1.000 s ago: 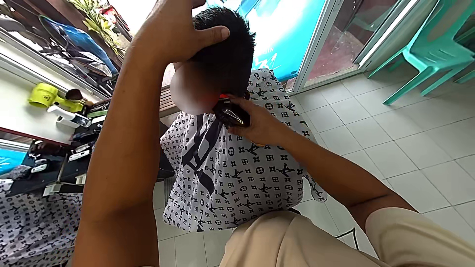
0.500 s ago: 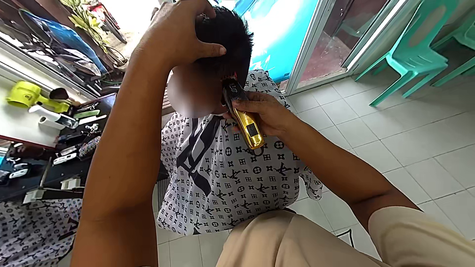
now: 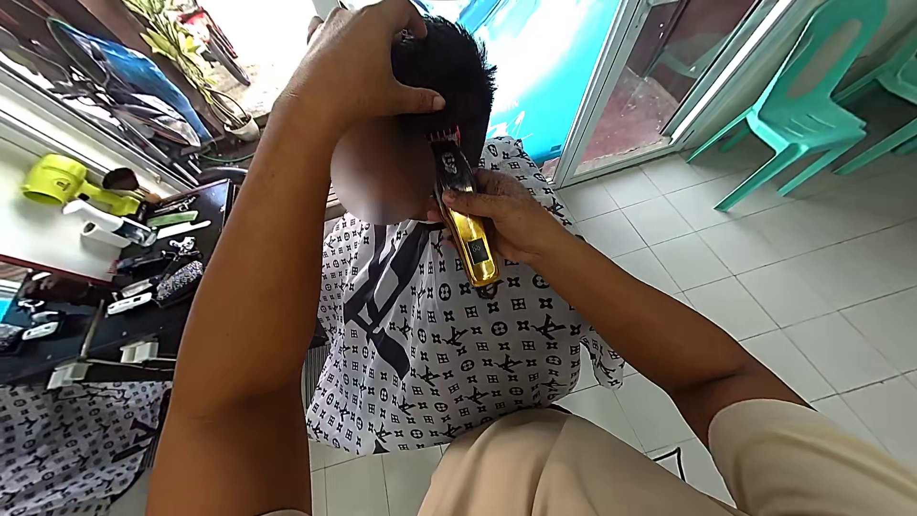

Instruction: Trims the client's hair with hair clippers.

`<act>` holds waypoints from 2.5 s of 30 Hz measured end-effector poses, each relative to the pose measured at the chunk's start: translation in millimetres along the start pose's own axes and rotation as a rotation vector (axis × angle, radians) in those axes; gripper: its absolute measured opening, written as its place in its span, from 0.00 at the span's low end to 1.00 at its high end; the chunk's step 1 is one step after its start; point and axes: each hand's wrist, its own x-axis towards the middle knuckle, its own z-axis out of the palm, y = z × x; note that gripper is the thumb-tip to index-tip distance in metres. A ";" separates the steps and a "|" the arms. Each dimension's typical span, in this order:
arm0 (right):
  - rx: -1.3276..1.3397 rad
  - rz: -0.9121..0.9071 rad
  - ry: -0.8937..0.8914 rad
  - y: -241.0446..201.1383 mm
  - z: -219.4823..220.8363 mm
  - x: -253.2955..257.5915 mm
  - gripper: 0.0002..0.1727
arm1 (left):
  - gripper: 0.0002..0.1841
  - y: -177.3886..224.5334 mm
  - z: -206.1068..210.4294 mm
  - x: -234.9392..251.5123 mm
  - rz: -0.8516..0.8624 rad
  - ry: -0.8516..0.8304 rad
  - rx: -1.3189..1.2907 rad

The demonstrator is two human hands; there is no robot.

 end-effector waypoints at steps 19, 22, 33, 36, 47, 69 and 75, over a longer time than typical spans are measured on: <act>0.044 -0.056 0.075 -0.2 30.2 6.7 0.21 | 0.39 -0.1 1.7 0.3 0.008 0.009 0.012; 0.016 -0.016 0.079 17.8 30.1 5.8 0.24 | 0.39 -2.6 1.5 2.6 0.017 0.013 0.005; 0.079 -0.033 0.150 36.7 50.1 11.8 0.27 | 0.40 -2.0 1.5 2.5 0.014 0.007 0.021; 0.110 -0.052 0.187 34.2 57.9 13.8 0.26 | 0.39 -2.6 2.6 2.7 0.015 0.006 0.017; 0.239 -0.133 0.194 41.1 78.3 24.0 0.26 | 0.41 -3.1 1.2 3.4 0.005 -0.002 0.038; 0.292 -0.125 -0.014 7.6 27.6 10.6 0.17 | 0.34 -7.0 -4.5 -7.6 0.012 0.038 -0.069; -0.115 -0.053 -0.105 1.7 -67.4 -13.3 0.30 | 0.39 1.8 -18.9 -37.4 -0.266 0.253 -0.139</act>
